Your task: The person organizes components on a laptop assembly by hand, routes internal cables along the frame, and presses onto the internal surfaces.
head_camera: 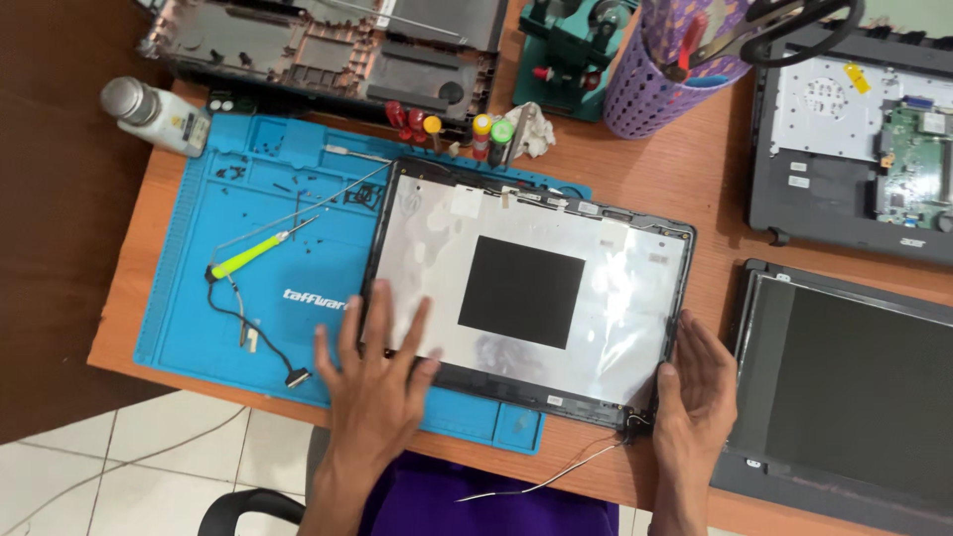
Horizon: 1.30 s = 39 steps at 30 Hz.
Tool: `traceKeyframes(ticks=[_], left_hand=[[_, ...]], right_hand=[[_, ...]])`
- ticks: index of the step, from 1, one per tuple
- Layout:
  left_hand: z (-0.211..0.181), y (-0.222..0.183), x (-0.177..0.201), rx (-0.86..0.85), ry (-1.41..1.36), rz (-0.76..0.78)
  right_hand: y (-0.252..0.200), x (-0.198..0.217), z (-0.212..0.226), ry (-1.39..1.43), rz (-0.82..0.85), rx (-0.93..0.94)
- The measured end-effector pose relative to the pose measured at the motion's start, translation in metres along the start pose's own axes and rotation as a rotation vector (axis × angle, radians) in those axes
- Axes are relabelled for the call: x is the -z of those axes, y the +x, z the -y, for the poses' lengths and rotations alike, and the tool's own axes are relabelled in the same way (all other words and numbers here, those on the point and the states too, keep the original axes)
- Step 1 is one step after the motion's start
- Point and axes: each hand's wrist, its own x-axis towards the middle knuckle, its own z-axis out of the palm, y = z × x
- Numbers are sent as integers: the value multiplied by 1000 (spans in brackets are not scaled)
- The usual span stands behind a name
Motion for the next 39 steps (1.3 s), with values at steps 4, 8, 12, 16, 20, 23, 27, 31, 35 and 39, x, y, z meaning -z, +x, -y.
traceKeyframes(ticks=[4, 8, 12, 16, 20, 23, 27, 31, 35, 39], left_hand=[[-1, 13, -4, 145, -18, -46], [-37, 17, -13, 19, -31, 118], [-81, 19, -39, -211, -166, 123], [-87, 22, -46, -205, -147, 118], [-63, 43, -38, -38, -88, 87], [-57, 51, -29, 38, -107, 76], [-84, 57, -32, -117, -173, 145], [-101, 57, -33, -218, -207, 148], [-76, 78, -39, -104, -119, 209], [-58, 83, -35, 26, -82, 111]], right_hand=[[1, 2, 0, 7, 6, 3], [3, 2, 3, -10, 13, -32], [6, 3, 7, -23, 29, -71], [8, 6, 12, -32, 51, -113], [13, 8, 13, -22, 73, -130], [14, 10, 14, -11, 78, -128], [19, 8, 18, -39, 50, -160], [23, 7, 20, -95, 27, -188], [23, 8, 18, -76, 36, -166], [23, 9, 15, -59, 45, -154]])
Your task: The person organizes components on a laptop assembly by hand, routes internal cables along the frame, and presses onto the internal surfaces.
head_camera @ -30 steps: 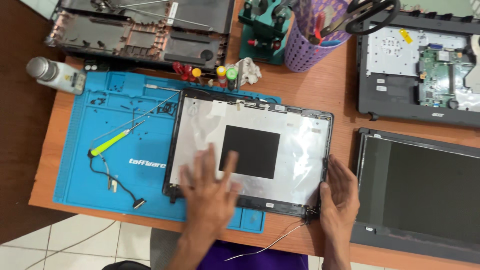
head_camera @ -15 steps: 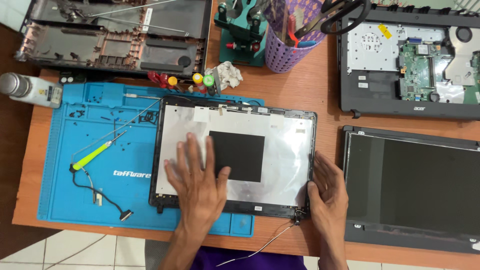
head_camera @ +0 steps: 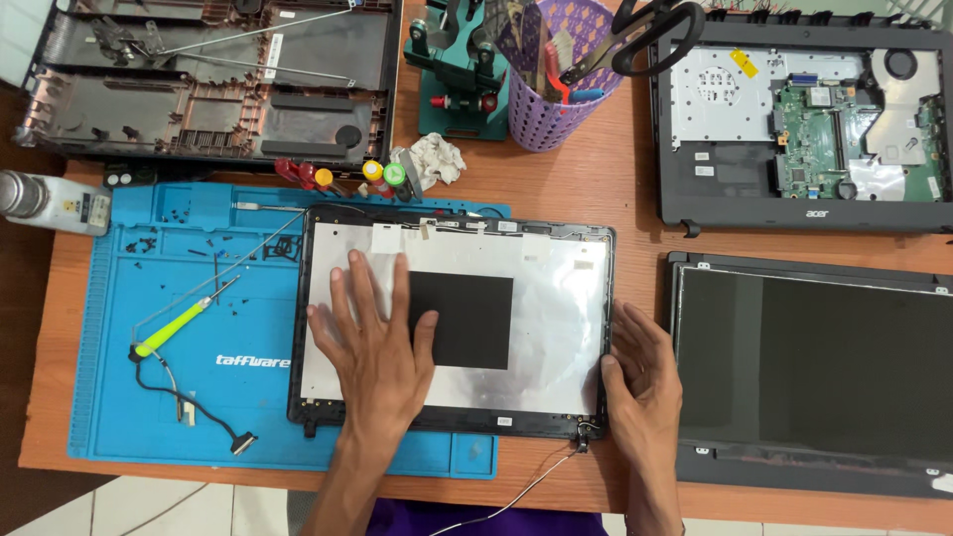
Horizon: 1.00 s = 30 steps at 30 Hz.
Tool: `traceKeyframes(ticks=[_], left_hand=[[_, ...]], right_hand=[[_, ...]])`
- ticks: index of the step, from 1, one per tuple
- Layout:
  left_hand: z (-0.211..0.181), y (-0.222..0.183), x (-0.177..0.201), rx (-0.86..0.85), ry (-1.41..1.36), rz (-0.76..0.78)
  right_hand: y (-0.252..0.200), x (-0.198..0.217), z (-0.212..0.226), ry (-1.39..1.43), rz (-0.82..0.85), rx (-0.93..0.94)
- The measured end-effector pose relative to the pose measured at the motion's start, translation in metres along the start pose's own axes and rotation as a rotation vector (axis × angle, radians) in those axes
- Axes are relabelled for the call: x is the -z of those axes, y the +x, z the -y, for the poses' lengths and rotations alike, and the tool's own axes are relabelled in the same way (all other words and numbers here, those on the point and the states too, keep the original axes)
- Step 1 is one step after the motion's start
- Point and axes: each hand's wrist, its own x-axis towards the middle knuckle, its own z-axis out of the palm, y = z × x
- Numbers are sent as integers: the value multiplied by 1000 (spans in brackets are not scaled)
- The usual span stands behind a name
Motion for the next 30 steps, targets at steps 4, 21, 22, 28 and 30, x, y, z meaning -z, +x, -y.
traceKeyframes(ticks=[4, 21, 22, 28, 30], left_hand=[[-25, -7, -8, -131, -71, 90], [48, 10, 24, 83, 42, -172], [44, 11, 24, 59, 47, -153], [28, 18, 14, -33, 25, -81], [40, 22, 15, 21, 12, -106]], right_hand=[[0, 0, 1, -22, -10, -42], [-1, -2, -1, 5, -14, -7], [0, -2, -1, 14, -15, -1], [0, -2, -1, 20, -18, -14], [0, -1, -1, 11, -17, 1]])
